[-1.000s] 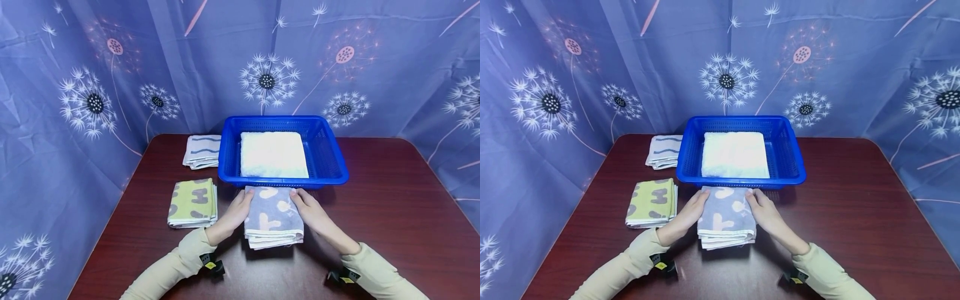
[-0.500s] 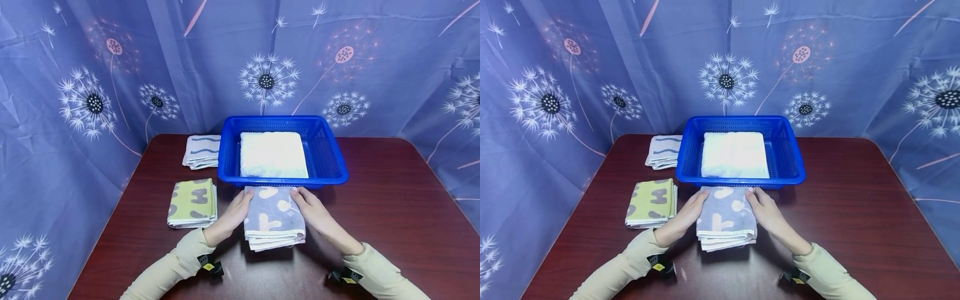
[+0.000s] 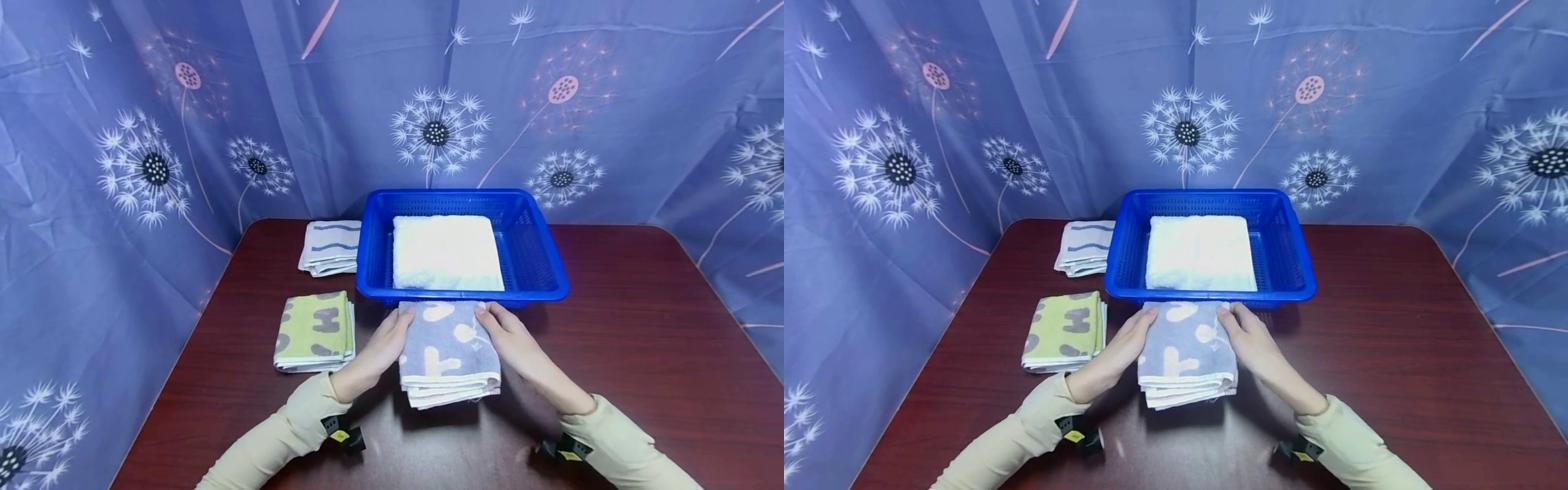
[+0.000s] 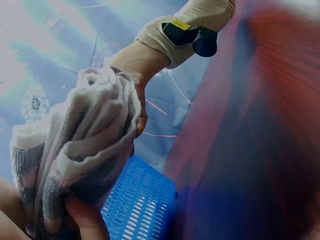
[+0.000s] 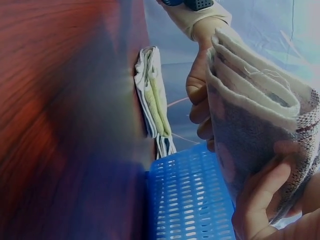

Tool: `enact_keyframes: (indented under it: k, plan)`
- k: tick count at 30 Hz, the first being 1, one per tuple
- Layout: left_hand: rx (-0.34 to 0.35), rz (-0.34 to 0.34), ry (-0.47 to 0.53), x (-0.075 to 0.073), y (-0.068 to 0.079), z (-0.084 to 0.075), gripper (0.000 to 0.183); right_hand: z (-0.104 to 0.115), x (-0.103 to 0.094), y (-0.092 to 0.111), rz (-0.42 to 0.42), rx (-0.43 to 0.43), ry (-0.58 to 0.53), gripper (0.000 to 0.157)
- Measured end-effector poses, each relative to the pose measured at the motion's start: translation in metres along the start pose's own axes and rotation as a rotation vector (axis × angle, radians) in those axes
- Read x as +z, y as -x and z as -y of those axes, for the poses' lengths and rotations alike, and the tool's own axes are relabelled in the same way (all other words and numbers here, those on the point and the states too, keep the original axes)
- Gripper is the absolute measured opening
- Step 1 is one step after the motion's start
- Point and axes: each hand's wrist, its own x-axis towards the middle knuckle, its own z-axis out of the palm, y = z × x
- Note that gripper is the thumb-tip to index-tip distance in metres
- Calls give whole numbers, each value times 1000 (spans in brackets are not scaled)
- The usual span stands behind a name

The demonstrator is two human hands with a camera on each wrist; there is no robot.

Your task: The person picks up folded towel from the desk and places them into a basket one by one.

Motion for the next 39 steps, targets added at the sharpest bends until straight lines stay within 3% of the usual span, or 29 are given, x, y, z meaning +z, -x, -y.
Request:
enact_keyframes:
  k: [11,15,24,31,39]
  plan:
    - [-3,1,22,2,0,-3,59,2,-3,-2,30,35,-72,38]
    - [-18,-16,16,2,0,-6,65,4,-4,-3,22,30,-48,38]
    - [7,15,40,2,-2,-8,41,5,-5,-4,12,23,-47,34]
    - [23,61,108,0,-3,-10,38,6,-7,-6,38,36,-138,39]
    - [34,50,114,0,-4,-12,39,7,-7,-8,54,42,-185,40]
